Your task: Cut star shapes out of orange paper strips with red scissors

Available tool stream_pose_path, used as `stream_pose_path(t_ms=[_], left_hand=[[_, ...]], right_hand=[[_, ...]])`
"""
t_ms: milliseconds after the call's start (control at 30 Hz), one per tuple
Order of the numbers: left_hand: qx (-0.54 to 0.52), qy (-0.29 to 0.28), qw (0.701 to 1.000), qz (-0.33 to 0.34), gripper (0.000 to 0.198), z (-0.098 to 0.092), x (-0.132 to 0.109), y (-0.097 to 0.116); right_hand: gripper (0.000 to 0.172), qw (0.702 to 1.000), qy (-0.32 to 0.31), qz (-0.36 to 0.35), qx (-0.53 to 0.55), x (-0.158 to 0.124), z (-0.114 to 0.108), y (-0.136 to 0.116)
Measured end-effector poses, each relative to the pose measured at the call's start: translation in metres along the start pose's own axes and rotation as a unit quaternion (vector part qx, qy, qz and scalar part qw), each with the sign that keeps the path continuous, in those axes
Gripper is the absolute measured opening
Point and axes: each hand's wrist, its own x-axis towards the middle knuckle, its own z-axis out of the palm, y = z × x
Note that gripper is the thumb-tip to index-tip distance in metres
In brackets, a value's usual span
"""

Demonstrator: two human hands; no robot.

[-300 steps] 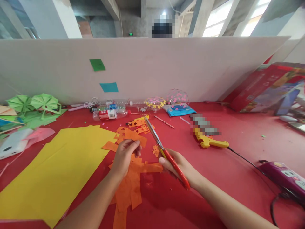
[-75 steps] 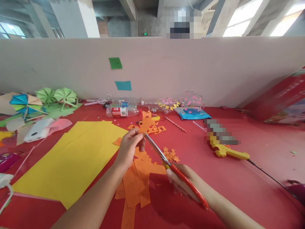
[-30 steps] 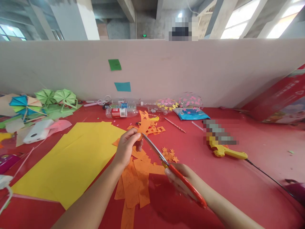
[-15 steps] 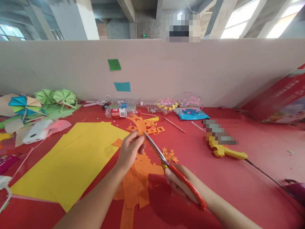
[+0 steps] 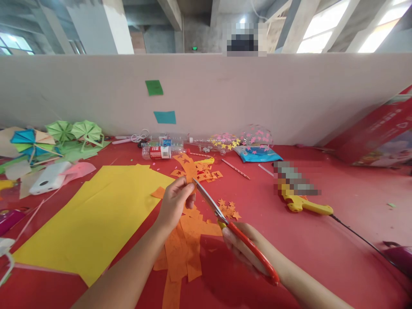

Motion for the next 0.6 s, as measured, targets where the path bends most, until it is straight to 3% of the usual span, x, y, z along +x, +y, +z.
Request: stream_pose_path(t_ms=[600], left_hand=[[-0.025,0.003,1.0,-0.004,0.021,-0.004,0.002,0.003]], right_hand=[[0.049,1.0,0.006,-0.011,-0.017,0.006,-0.005,0.01]])
